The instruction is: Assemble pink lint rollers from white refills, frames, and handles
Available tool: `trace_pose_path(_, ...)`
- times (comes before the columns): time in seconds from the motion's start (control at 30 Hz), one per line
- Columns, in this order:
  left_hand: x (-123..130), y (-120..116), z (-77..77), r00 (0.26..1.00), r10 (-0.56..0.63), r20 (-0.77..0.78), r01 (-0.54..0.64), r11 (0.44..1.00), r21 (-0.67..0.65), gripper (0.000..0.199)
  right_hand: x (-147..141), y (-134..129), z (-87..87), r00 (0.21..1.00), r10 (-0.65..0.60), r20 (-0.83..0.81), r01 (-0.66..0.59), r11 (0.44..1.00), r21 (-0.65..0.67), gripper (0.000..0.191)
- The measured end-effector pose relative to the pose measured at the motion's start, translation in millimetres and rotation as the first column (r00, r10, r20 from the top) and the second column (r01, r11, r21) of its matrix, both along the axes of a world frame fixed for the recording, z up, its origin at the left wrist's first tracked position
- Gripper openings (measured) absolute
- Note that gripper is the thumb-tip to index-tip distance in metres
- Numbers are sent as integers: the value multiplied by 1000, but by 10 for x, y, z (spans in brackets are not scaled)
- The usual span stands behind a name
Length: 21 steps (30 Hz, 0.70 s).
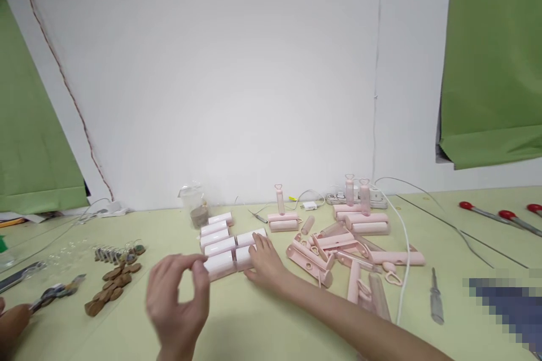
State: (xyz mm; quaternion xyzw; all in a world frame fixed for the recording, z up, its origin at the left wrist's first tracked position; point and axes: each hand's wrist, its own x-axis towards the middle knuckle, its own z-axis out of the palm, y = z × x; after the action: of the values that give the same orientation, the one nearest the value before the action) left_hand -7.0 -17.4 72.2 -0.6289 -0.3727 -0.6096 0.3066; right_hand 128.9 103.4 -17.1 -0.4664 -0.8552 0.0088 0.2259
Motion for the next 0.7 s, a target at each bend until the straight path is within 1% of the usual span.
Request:
trace_pose_path(0.03, 15, 119, -60, 1000, 16, -2, -16, 997, -79, 9, -38, -31, -32, 1000, -18, 12, 18, 1000, -5, 37)
trace_pose_path(0.07, 18, 217, -145, 1000, 31, -3, -31, 982, -186, 12, -64, -37, -48, 999, -34, 22, 35, 999, -10, 38)
trace_pose_path(0.1, 11, 292, -244, 999, 43, -5, -42, 949, -311, 15, -78, -23, -49, 998, -49, 30, 50, 999, -15, 40)
trace_pose_path(0.13, -5, 343, -347, 999, 51, -1, -47, 900, -433, 18, -82, 6, -41, 997, -63, 37, 63, 998, -22, 43)
trace_pose_path(0.17, -27, 375, -446, 998, 55, 8, -41, 836, -547, 19, -79, 44, -27, 996, -73, 42, 74, 997, -29, 46)
trace_pose_path(0.23, -78, 395, -600, 997, 48, 67, 15, 692, -722, 20, -59, 124, 2, 996, -78, 49, 80, 996, -50, 48)
trace_pose_path(0.3, -125, 395, -692, 984, 26, 176, 130, 570, -811, 22, -32, 178, 23, 997, -63, 35, 66, 995, -79, 46)
trace_pose_path(0.37, -155, 404, -745, 955, -10, 295, 262, 488, -832, 23, -7, 184, 40, 999, -37, -14, 35, 992, -120, 46)
trace_pose_path(0.4, -163, 417, -767, 939, -36, 342, 319, 464, -826, 24, 5, 168, 52, 998, -23, -53, 16, 989, -144, 48)
trace_pose_path(0.43, -162, 434, -787, 924, -63, 378, 363, 458, -811, 24, 17, 141, 70, 995, -12, -102, -5, 986, -168, 50)
trace_pose_path(0.47, -152, 455, -805, 909, -84, 408, 397, 471, -788, 25, 32, 102, 95, 987, -6, -161, -25, 981, -190, 51)
trace_pose_path(0.53, -94, 510, -815, 880, -110, 462, 441, 547, -712, 33, 71, -3, 166, 953, -10, -303, -60, 974, -219, 55)
trace_pose_path(0.57, -42, 543, -797, 862, -117, 493, 461, 583, -669, 39, 99, -65, 208, 918, -23, -396, -77, 969, -233, 56)
trace_pose_path(0.6, 27, 579, -758, 841, -123, 527, 488, 592, -641, 46, 134, -132, 250, 878, -32, -478, -97, 965, -243, 56)
trace_pose_path(0.63, 111, 618, -698, 819, -132, 558, 526, 560, -640, 53, 179, -202, 290, 801, -62, -596, -144, 946, -291, 54)
trace_pose_path(0.67, 210, 660, -620, 806, -150, 572, 564, 489, -665, 57, 234, -272, 324, 678, -122, -724, -224, 905, -362, 51)
trace_pose_path(0.7, 320, 705, -530, 803, -171, 571, 588, 386, -710, 60, 299, -343, 352, 527, -215, -822, -327, 841, -430, 48)
